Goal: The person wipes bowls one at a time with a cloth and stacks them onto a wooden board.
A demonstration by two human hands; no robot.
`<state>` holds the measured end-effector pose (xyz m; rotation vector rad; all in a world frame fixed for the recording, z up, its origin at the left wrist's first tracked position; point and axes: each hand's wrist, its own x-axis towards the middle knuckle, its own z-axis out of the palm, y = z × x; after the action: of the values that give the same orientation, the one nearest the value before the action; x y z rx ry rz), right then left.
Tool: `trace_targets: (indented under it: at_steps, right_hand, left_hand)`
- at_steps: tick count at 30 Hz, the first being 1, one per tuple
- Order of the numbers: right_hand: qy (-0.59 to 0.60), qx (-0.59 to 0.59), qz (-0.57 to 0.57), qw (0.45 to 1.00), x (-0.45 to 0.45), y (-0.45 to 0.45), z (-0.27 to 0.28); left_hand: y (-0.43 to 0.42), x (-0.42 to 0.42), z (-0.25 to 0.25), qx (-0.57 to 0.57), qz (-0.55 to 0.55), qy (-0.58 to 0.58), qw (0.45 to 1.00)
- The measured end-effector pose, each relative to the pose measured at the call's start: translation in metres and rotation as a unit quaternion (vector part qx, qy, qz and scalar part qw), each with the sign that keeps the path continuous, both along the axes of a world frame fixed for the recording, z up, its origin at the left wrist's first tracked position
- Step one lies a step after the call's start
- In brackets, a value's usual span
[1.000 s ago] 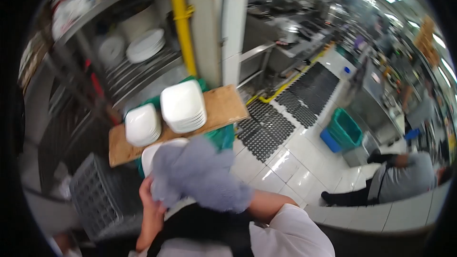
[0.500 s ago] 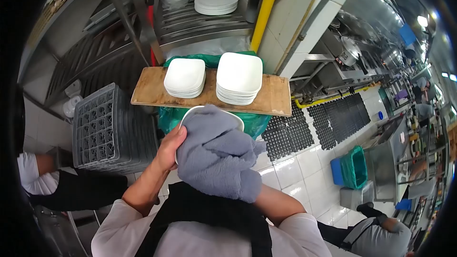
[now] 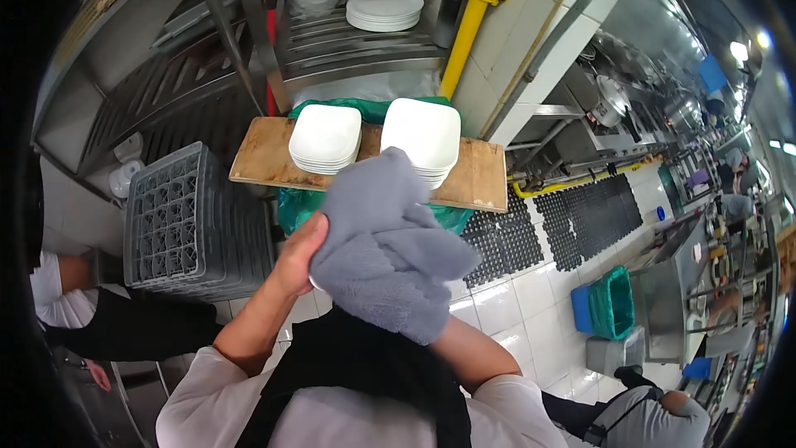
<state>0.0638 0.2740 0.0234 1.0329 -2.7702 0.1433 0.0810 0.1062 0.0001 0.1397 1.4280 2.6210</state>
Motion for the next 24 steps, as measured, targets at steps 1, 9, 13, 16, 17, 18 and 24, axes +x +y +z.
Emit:
trace_targets:
  at_steps: [1, 9, 13, 16, 17, 18, 24]
  right_hand:
    - [0.004, 0.005, 0.013, 1.0, 0.003, -0.004, -0.006]
    - [-0.012, -0.005, 0.169, 0.986, -0.014, 0.061, -0.047]
    - [-0.014, 0.001, 0.028, 1.0, -0.01, 0.052, 0.025]
    - [0.03, 0.017, 0.014, 0.999, -0.017, 0.025, 0.029]
    - [0.042, 0.033, 0.009, 0.999, -0.015, 0.014, 0.025]
    - [0.056, 0.056, -0.002, 0.997, -0.011, 0.005, 0.024]
    - [0.09, 0.015, 0.075, 0.993, 0.0, 0.003, -0.044]
  left_hand:
    - [-0.003, 0.0, 0.005, 0.032, 0.007, -0.014, 0.999]
    - [-0.016, -0.008, -0.009, 0.016, 0.062, -0.068, 0.996]
    - [-0.015, -0.008, -0.008, -0.003, 0.072, -0.07, 0.995]
    - [-0.005, -0.01, -0.008, -0.016, 0.069, -0.042, 0.997]
    - [-0.006, -0.011, -0.011, -0.018, 0.062, -0.042, 0.997]
    - [-0.008, -0.013, -0.016, -0.01, 0.072, -0.05, 0.996]
    - [-0.001, -0.011, -0.012, 0.036, 0.156, -0.045, 0.986]
